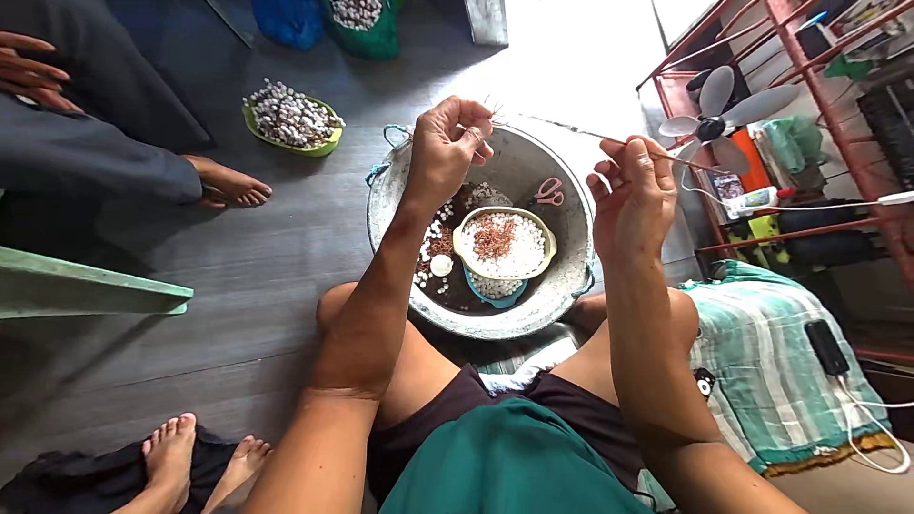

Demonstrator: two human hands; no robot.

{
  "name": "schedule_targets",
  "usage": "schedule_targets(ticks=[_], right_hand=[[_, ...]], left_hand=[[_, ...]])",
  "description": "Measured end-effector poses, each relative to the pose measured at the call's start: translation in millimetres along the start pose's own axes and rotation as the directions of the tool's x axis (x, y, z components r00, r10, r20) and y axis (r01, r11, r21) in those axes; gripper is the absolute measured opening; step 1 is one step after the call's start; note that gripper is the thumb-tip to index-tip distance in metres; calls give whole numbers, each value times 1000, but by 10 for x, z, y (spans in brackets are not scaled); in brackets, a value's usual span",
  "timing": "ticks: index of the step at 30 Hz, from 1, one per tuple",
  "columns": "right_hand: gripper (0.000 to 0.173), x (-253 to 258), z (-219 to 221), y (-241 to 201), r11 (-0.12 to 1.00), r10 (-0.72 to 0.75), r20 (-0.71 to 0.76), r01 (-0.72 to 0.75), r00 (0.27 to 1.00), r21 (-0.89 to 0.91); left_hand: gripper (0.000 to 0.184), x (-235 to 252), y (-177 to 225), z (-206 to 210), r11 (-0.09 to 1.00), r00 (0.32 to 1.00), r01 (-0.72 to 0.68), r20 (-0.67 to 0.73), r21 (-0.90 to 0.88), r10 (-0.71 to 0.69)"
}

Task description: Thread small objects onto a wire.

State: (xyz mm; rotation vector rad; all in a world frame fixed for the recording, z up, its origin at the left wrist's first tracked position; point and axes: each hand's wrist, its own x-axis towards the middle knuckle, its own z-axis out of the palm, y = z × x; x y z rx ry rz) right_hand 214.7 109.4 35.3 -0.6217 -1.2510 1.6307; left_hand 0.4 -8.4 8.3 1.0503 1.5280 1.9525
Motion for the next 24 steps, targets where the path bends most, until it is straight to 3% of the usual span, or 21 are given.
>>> schedule_targets(ticks=[24], right_hand=[[17, 51, 24, 157, 999, 11, 6, -10, 1000, -50]], left_hand=[[10, -8, 9, -8, 997, 999, -32, -9, 65, 33]])
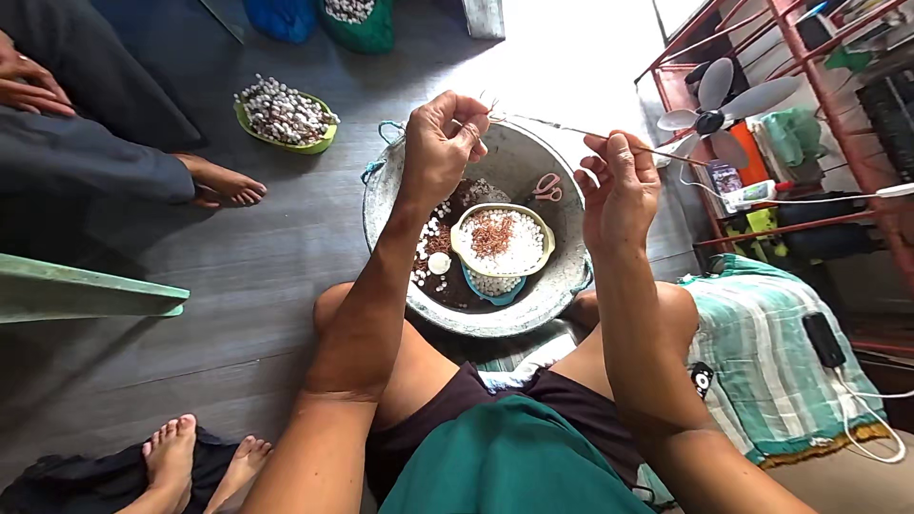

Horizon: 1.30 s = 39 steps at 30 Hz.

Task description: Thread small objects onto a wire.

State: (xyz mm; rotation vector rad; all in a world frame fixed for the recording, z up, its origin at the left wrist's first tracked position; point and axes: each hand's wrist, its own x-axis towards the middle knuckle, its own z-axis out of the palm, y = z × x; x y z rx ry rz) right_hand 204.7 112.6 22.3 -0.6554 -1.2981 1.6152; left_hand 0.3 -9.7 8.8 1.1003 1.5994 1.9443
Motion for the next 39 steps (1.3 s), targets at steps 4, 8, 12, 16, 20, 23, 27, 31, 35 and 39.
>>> schedule_targets(ticks=[4, 8, 12, 16, 20, 23, 27, 31, 35, 39], right_hand=[[17, 5, 7, 0, 1000, 0, -24, 0, 1000, 20], [16, 11, 11, -6, 1000, 1, -29, 0, 1000, 20], [16, -6, 40, -1, 1000, 6, -2, -5, 1000, 16], [16, 4, 31, 5, 1000, 2, 10, -2, 1000, 18], [17, 4, 30, -24, 1000, -3, 13, 3, 1000, 14], [15, 8, 3, -62, 1000, -27, 14, 27, 1000, -1], [17, -26, -7, -35, 999, -21, 39, 22, 999, -31], [18, -14, -33, -58, 999, -21, 29, 22, 999, -29], [17, -19, -29, -58, 998, -36, 44, 38, 998, -45], [20, -86, -8, -128, 996, -40, 61, 45, 997, -74]], left_hand=[[9, -1, 2, 15, 1000, 1000, -4, 8, -27, 4], [9, 4, -7, 10, 999, 1000, -15, 2, -45, 15], [9, 4, 5, 11, 999, 1000, -10, 4, -47, 11], [9, 4, 5, 3, 999, 1000, -10, -1, -47, 10], [9, 12, -10, 6, 999, 1000, -13, -3, -36, 12], [9, 7, -7, 1, 1000, 1000, -10, -6, -22, 10], [10, -4, -14, 24, 1000, 1000, -13, 3, -20, 13], [10, -5, -10, 22, 999, 1000, -7, -6, -31, 7], [9, -8, -4, 23, 999, 1000, -8, -6, -33, 8], [10, -12, 2, 14, 1000, 1000, 1, -5, -21, -1]])
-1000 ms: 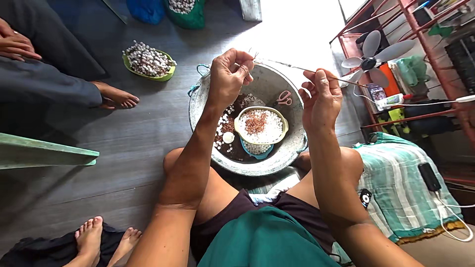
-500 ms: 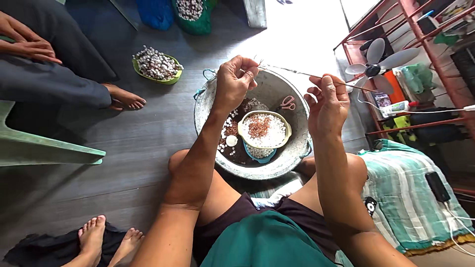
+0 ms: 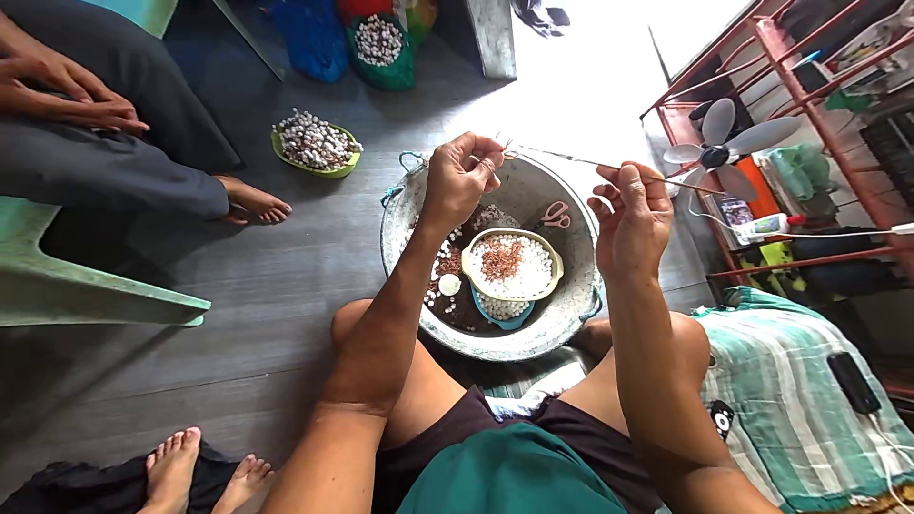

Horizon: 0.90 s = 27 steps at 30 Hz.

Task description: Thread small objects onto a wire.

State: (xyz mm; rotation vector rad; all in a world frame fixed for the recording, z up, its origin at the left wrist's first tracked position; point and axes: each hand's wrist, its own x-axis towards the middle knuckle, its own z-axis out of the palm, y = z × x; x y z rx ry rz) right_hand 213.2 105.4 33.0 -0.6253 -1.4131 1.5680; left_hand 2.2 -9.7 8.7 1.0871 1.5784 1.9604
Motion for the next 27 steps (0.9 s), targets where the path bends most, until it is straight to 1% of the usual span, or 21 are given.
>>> schedule_targets(ticks=[5, 10, 16, 22, 27], right_hand=[[19, 47, 14, -5, 1000, -9, -5, 9, 1000, 11], [19, 49, 82, 6, 1000, -21, 1, 21, 1000, -17], [19, 59, 22, 12, 998, -43, -1, 42, 999, -41], [20, 45, 34, -24, 996, -67, 30, 69, 997, -54], [19, 46, 32, -23, 997, -63, -2, 63, 998, -37]], left_hand=[[10, 2, 13, -1, 1000, 1000, 0, -11, 13, 1], [10, -9, -4, 2, 999, 1000, 9, 4, 36, -9], [10, -24, -3, -18, 998, 1000, 3, 15, 70, -4], [9, -24, -24, 4, 997, 1000, -8, 27, 75, 6], [9, -7, -23, -1, 997, 1000, -12, 28, 78, 10]])
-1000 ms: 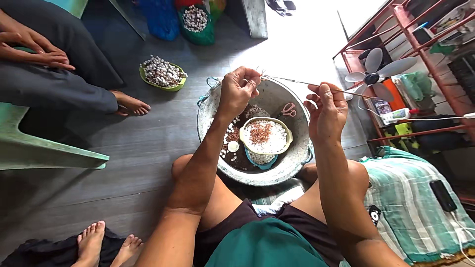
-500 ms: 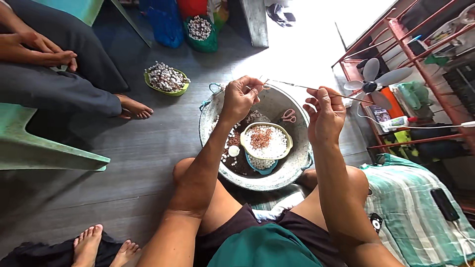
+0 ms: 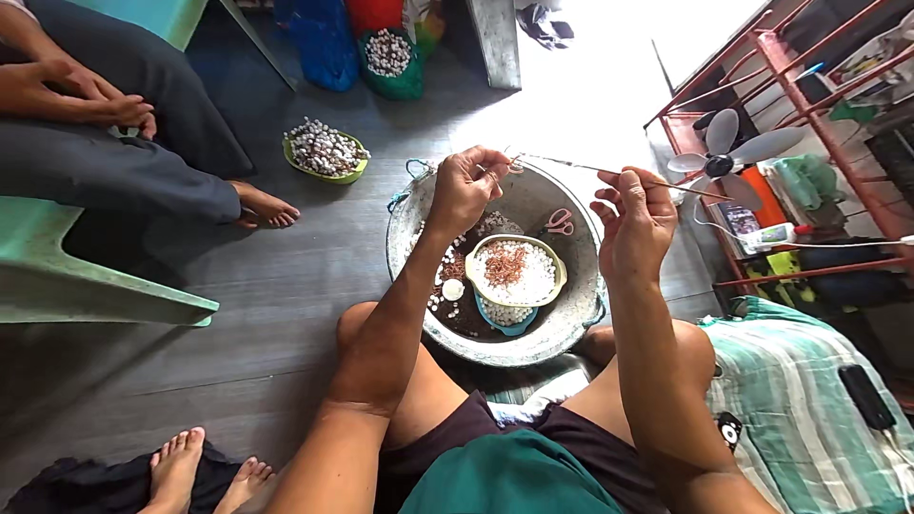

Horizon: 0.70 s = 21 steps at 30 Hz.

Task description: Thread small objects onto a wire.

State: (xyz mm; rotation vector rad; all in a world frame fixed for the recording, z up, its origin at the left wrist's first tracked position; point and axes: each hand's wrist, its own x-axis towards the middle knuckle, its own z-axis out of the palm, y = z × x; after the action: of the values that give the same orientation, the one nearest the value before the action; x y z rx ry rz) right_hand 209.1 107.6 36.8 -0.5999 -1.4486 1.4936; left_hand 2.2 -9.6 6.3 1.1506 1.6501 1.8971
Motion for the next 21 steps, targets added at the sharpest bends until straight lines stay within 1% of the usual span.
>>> schedule_targets(ticks=[5, 13, 18, 21], right_hand=[[19, 4, 11, 19, 1000, -4, 20, 4, 1000, -9], [19, -20, -6, 32, 999, 35, -5, -35, 999, 7], [20, -37, -49, 61, 1000, 17, 22, -17, 1000, -4], [19, -42, -62, 47, 1000, 9, -4, -9, 1000, 4]], left_hand=[[9, -10, 17, -11, 1000, 1000, 11, 8, 7, -11], [9, -14, 11, -4, 1000, 1000, 14, 13, 3, -14], [9, -17, 2, -6, 1000, 1000, -6, 15, 0, 6], [9, -12, 8, -13, 1000, 1000, -20, 11, 2, 20]])
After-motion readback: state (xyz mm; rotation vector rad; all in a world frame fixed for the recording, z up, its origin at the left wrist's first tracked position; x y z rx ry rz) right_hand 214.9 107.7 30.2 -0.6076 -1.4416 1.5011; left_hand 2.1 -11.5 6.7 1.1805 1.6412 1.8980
